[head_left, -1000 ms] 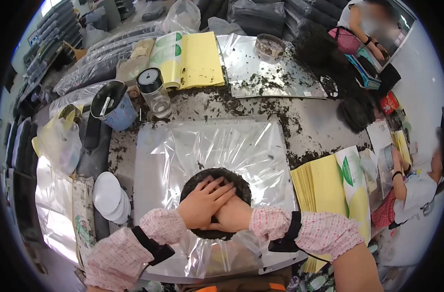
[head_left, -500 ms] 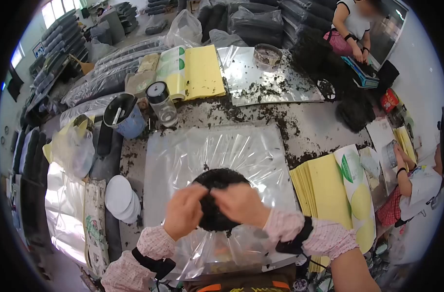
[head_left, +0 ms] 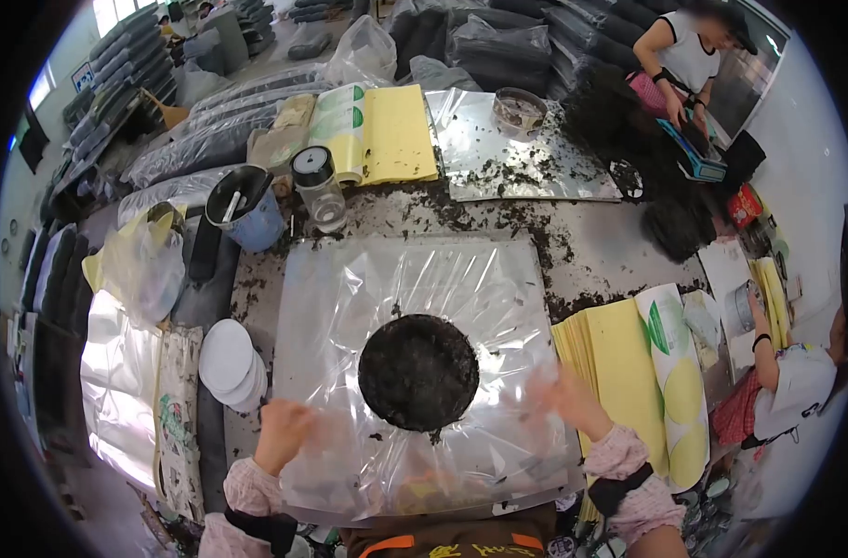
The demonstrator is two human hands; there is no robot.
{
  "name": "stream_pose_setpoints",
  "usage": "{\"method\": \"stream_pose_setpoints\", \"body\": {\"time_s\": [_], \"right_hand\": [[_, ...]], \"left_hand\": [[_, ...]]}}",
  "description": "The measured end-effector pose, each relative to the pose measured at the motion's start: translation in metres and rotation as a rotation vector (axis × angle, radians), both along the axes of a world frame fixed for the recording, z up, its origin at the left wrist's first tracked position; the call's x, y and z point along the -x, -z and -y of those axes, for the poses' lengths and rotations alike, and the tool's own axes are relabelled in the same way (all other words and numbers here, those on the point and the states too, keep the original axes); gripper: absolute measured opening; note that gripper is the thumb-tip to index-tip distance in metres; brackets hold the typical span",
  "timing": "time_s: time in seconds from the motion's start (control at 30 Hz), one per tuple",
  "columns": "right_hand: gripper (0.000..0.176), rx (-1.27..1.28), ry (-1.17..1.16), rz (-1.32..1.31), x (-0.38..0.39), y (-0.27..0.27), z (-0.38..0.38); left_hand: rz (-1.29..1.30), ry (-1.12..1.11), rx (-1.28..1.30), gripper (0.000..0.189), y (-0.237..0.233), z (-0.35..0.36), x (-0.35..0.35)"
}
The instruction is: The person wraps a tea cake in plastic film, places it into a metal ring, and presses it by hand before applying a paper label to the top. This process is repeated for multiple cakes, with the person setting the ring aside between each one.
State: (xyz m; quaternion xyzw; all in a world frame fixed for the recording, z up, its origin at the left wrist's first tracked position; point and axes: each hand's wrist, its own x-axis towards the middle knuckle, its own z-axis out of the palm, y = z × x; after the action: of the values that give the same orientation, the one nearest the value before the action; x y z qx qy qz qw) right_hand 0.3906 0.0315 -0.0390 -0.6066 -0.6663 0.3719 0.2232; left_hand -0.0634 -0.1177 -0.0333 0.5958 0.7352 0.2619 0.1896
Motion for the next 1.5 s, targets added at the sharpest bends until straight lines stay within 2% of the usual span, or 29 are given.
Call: {"method": "stream_pose_setpoints", "body": {"time_s": [0.03, 0.07, 0.13, 0.2, 0.23, 0.3, 0.33, 0.37, 0.4, 0.43, 0.47, 0.53, 0.57, 0.63, 0.73, 0.77, 0.83, 0.93, 0.97, 1.07, 1.13, 1.17, 1.2, 1.27, 1.33, 1.4, 1.43, 1.47, 1.5], "right_hand": [[0.054, 0.297, -0.155, -0.003, 0.004, -0.033, 0.013], [0.049, 0.588, -0.307, -0.010, 0.007, -0.063, 0.018], [0.040, 0.416, -0.118, -0.535, -0.001, -0.109, 0.006], [0.037, 0.074, 0.071, -1.076, -0.039, -0.087, -0.018], [0.039, -0.075, 0.058, -0.760, -0.049, -0.058, -0.029], [0.045, -0.352, 0.056, -0.118, -0.057, 0.021, -0.042], [0.056, -0.109, 0.050, -0.316, -0.049, 0.065, -0.031], [0.068, 0.148, 0.037, -0.504, -0.038, 0.095, -0.015], [0.078, 0.123, -0.026, -0.466, -0.025, 0.098, 0.002], [0.090, 0.105, -0.089, -0.426, -0.005, 0.094, 0.025], [0.101, 0.081, -0.154, -0.387, 0.017, 0.083, 0.045], [0.125, -0.027, -0.294, -0.316, 0.066, 0.057, 0.049], [0.138, -0.087, -0.367, -0.280, 0.082, 0.051, 0.042], [0.132, -0.044, -0.029, -0.747, 0.102, 0.054, 0.016], [0.103, -0.453, -0.127, -0.378, 0.141, -0.021, 0.003], [0.082, -0.532, -0.171, -0.328, 0.158, -0.014, 0.005], [0.069, -0.580, -0.303, -0.226, 0.160, 0.010, 0.014], [0.052, -0.534, -0.378, -0.016, 0.173, 0.004, 0.003], [0.046, -0.471, -0.379, 0.063, 0.176, 0.001, 0.008], [0.041, -0.519, -0.470, 0.056, 0.173, 0.002, -0.001], [0.039, -0.524, -0.322, -0.385, 0.138, 0.017, -0.013], [0.038, -0.522, -0.249, -0.608, 0.116, 0.028, -0.021], [0.038, -0.512, -0.171, -0.832, 0.108, 0.035, -0.033], [0.045, -0.302, 0.286, -0.784, 0.127, 0.024, -0.068], [0.055, 0.177, 0.136, -1.139, 0.154, 0.009, -0.098], [0.055, -0.003, -0.287, -0.855, 0.160, -0.021, -0.083], [0.056, -0.091, -0.490, -0.699, 0.162, -0.031, -0.074], [0.052, -0.452, -0.650, -0.527, 0.159, -0.023, -0.058], [0.053, -0.506, -0.639, -0.421, 0.153, -0.008, -0.029]], "left_hand": [[0.049, 0.172, 0.118, 0.020, -0.002, 0.007, 0.004], [0.296, 0.145, 0.045, 0.018, -0.020, -0.001, 0.011], [0.806, 0.077, -0.072, 0.013, -0.063, -0.018, 0.018], [0.383, -0.157, -0.265, 0.011, -0.036, -0.022, 0.023], [0.162, -0.266, -0.372, 0.011, -0.016, -0.028, 0.030], [-0.390, 0.072, -0.367, 0.035, 0.059, -0.005, 0.044], [-0.071, 0.124, -0.317, 0.046, 0.063, -0.006, 0.034], [-0.003, 0.226, -0.357, 0.054, 0.050, -0.015, 0.004], [0.069, 0.330, -0.389, 0.063, 0.038, -0.024, -0.027], [-0.113, 0.489, -0.530, 0.068, 0.000, -0.045, -0.060], [0.086, 0.581, -0.453, 0.057, -0.012, -0.063, -0.077], [-0.044, 0.525, -0.212, 0.047, 0.009, -0.073, -0.088], [-0.114, 0.468, -0.215, 0.043, 0.006, -0.084, -0.098], [-0.236, 0.338, -0.183, 0.036, 0.005, -0.087, -0.119], [-0.272, 0.339, -0.073, 0.031, 0.000, -0.095, -0.125], [-0.199, 0.370, -0.119, 0.032, -0.004, -0.093, -0.122], [-0.067, 0.440, -0.221, 0.037, -0.011, -0.085, -0.107], [0.383, -0.092, -0.473, 0.059, 0.004, -0.067, -0.092], [0.847, -0.229, -0.431, 0.074, 0.023, -0.082, -0.086], [0.578, 0.067, -0.350, 0.070, -0.039, -0.110, -0.133], [0.127, 0.276, -0.458, 0.059, -0.013, -0.111, -0.140], [0.174, 0.212, -0.444, 0.049, -0.005, -0.109, -0.146], [0.121, 0.230, -0.435, 0.047, -0.001, -0.115, -0.147], [0.026, 0.291, -0.367, 0.042, 0.003, -0.114, -0.149], [0.009, 0.273, -0.306, 0.036, -0.001, -0.112, -0.155], [0.024, 0.222, -0.275, 0.038, 0.000, -0.118, -0.152], [0.154, 0.096, -0.110, 0.050, 0.011, -0.108, -0.150], [0.213, 0.001, -0.251, 0.056, 0.021, -0.106, -0.149], [0.279, -0.090, -0.397, 0.062, 0.031, -0.108, -0.152]]}}
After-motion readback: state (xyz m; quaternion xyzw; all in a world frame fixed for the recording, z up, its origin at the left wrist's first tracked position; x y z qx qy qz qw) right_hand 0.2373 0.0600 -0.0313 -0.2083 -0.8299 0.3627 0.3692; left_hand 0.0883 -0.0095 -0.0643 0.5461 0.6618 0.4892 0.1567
